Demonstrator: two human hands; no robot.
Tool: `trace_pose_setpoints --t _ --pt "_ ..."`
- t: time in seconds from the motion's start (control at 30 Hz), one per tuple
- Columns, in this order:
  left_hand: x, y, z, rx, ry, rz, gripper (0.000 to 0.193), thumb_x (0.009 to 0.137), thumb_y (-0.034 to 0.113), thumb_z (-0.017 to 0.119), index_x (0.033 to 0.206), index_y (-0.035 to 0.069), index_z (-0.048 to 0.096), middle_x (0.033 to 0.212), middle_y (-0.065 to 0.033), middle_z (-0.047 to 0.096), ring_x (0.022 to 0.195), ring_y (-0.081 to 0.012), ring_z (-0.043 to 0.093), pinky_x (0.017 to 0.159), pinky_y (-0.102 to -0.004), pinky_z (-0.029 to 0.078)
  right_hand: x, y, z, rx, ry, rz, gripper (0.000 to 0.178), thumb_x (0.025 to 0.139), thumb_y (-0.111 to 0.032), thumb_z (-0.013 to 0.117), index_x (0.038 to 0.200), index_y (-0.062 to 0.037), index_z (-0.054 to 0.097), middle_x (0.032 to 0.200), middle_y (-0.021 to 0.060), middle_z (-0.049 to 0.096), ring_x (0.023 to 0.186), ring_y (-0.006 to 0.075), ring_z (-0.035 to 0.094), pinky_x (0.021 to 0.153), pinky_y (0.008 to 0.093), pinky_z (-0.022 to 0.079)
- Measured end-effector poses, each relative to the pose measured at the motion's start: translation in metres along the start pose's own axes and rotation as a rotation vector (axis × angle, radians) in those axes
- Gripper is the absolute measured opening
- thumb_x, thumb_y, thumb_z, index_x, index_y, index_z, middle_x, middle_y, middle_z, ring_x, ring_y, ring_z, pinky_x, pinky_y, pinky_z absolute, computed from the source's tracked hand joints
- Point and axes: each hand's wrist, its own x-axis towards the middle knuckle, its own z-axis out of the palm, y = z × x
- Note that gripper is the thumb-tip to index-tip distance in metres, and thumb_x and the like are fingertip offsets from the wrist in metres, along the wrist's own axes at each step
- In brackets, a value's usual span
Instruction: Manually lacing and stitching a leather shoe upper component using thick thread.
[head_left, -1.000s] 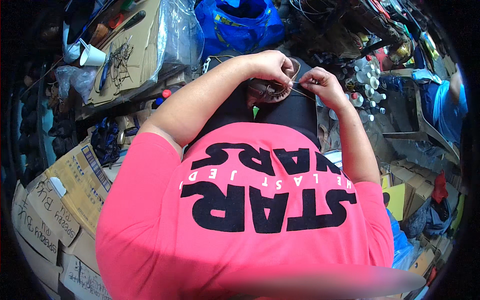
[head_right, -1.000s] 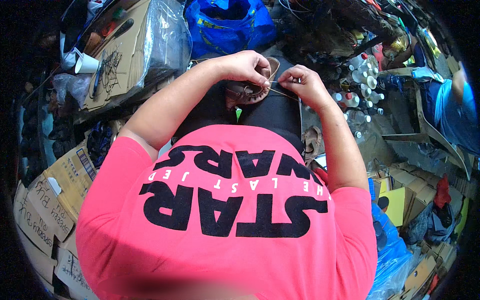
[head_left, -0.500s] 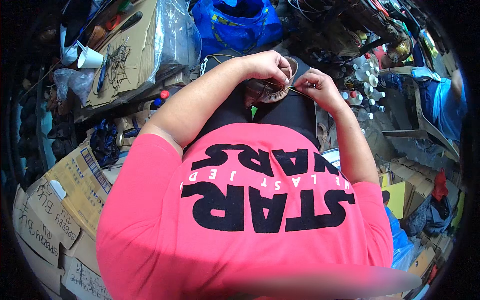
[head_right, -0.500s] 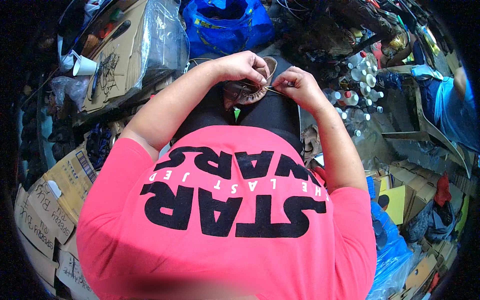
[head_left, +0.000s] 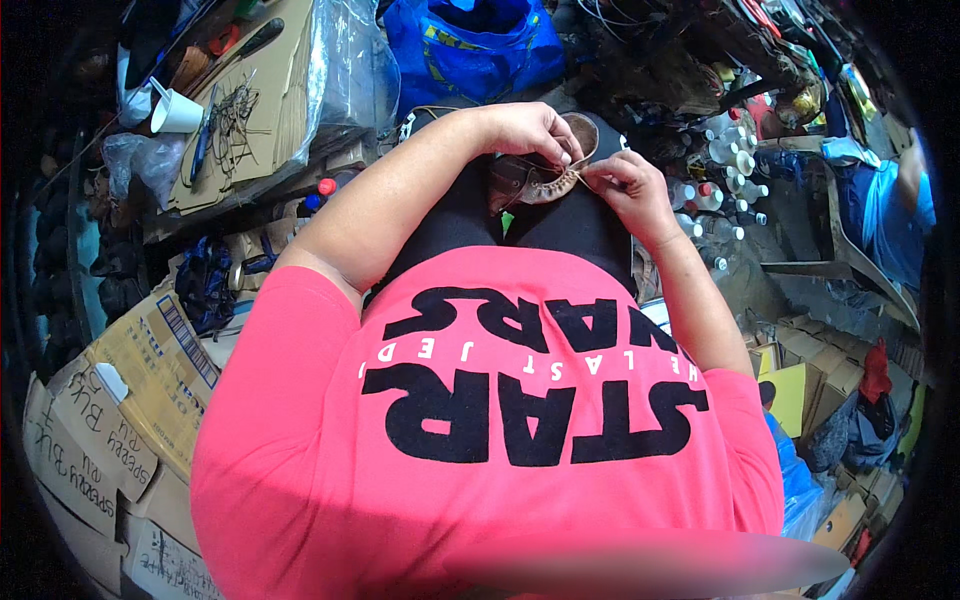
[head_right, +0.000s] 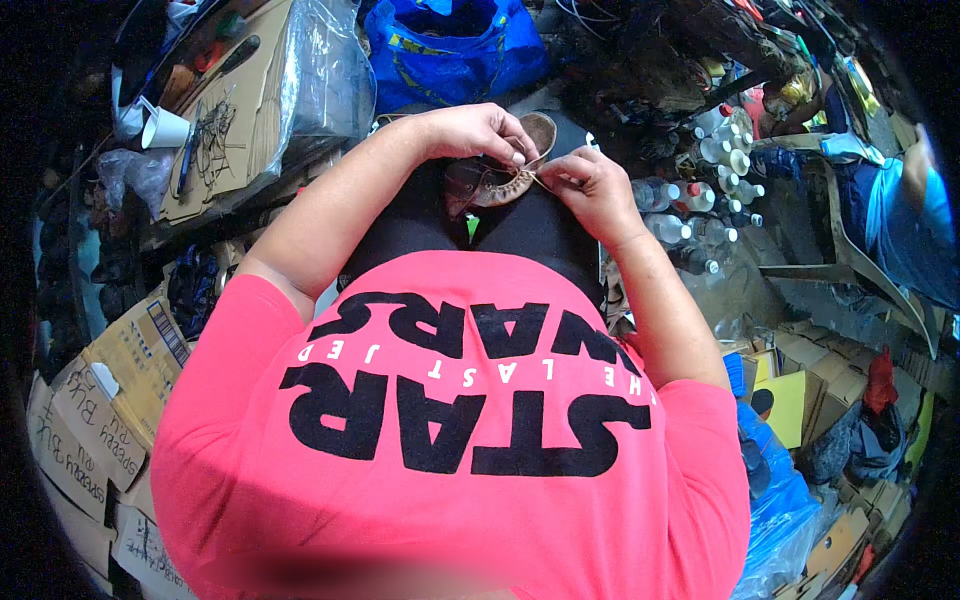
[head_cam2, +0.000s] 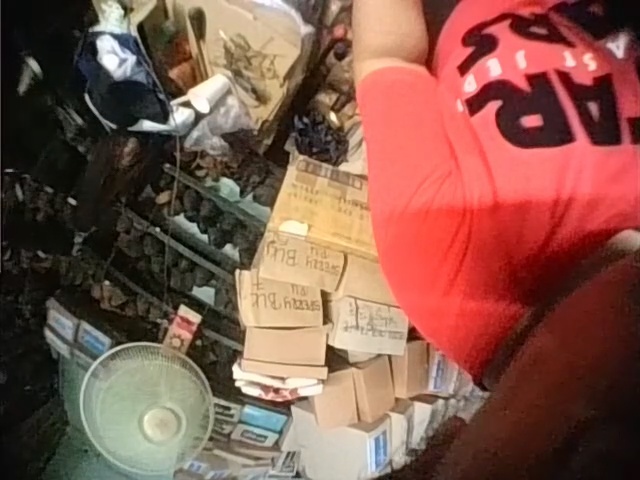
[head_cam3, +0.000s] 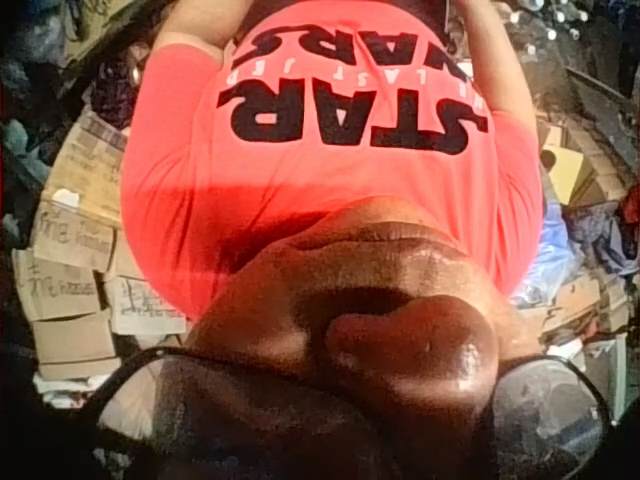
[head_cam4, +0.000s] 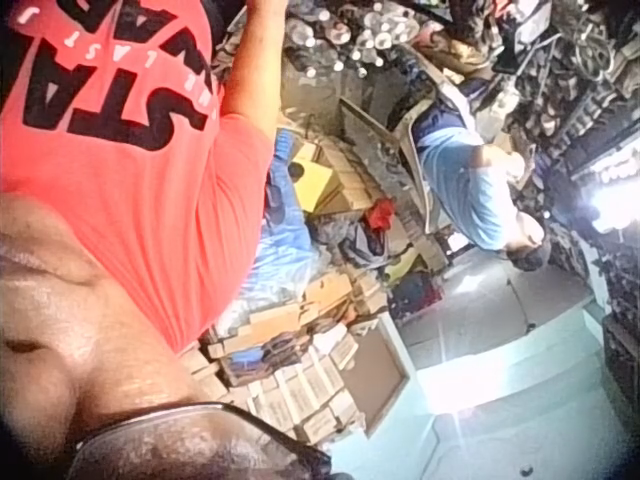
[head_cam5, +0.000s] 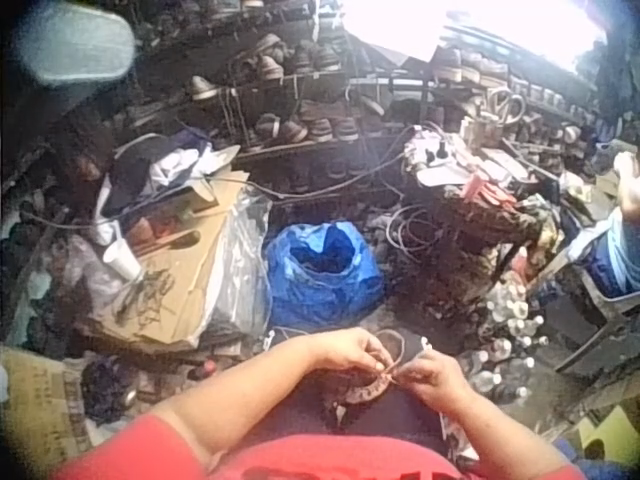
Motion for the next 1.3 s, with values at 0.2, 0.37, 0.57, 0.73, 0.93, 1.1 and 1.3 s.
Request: trace_pose_setpoints --t 0.2,0.37,0.57,0.73,0.93,1.1,1.3 --pt "-0.002 0.003 0.000 0.192 -0.013 -0.028 0.031 0.081 0.008 0.062 0.111 0.004 0.065 0.097 -0.0031 0.066 0.087 -0.0097 0.057 0.082 -0.0255 0.045 -0.008 -0.030 0.002 -0.280 0.015 -0.125 0.022 0.075 -0.002 0.064 0.094 -0.0125 0.068 0.078 0.0095 0.056 0.072 0.0287 0.059 0.063 0.0364 0.048" --pt "-0.003 0.004 0.004 0.299 -0.008 -0.024 0.033 0.081 0.008 0.061 0.113 0.005 0.064 0.096 -0.0025 0.066 0.087 -0.0103 0.057 0.083 -0.0267 0.044 0.001 -0.059 0.003 -0.715 -0.161 -0.150 0.013 0.077 -0.007 0.055 0.084 -0.0081 0.065 0.084 0.0123 0.057 0.081 0.0304 0.060 0.072 0.0411 0.047" --pt "0.004 0.005 -0.004 0.353 -0.069 0.027 0.040 0.073 0.006 0.068 0.112 0.003 0.060 0.094 -0.0037 0.065 0.088 -0.0125 0.056 0.083 -0.0287 0.044 0.026 -0.058 0.001 -0.696 -0.292 -0.089 0.016 0.076 -0.001 0.052 0.084 -0.0062 0.065 0.091 0.0158 0.058 0.088 0.0341 0.058 0.076 0.0410 0.045" --pt "-0.004 0.011 0.008 0.648 0.323 0.125 0.042 0.070 0.014 0.073 0.108 0.003 0.059 0.102 -0.0126 0.063 0.095 -0.0232 0.059 0.085 -0.0341 0.046 0.028 -0.026 -0.005 -0.197 -0.220 0.081 0.016 0.071 -0.014 0.071 0.086 -0.0091 0.068 0.078 0.0137 0.061 0.073 0.0284 0.062 0.068 0.0370 0.049" --pt "-0.053 -0.006 0.033 0.813 0.736 0.252 0.037 0.076 0.025 0.069 0.106 0.004 0.058 0.107 -0.0170 0.059 0.098 -0.0325 0.058 0.087 -0.0388 0.046 0.009 -0.007 -0.031 0.574 -0.409 0.634 0.027 0.093 -0.028 0.055 0.095 -0.0032 0.065 0.074 0.0017 0.061 0.059 0.0067 0.056 0.053 0.0202 0.047" --pt "-0.106 0.003 0.020 0.732 0.464 -0.047 0.030 0.083 0.025 0.064 0.104 0.004 0.060 0.087 -0.0143 0.065 0.083 -0.0266 0.063 0.075 -0.0351 0.048 -0.008 0.011 -0.047 0.522 -0.851 0.720 0.023 0.087 -0.026 0.065 0.080 -0.0042 0.059 0.068 0.0006 0.059 0.057 0.0085 0.058 0.050 0.0230 0.048" --pt "-0.139 0.003 -0.005 0.628 0.340 -0.222 0.027 0.084 0.027 0.064 0.094 0.002 0.064 0.073 -0.0060 0.062 0.070 -0.0136 0.057 0.066 -0.0310 0.046 -0.025 0.063 -0.048 0.209 -0.315 0.597 0.023 0.078 -0.021 0.072 0.077 -0.0029 0.058 0.064 -0.0001 0.057 0.054 0.0081 0.053 0.052 0.0251 0.044"
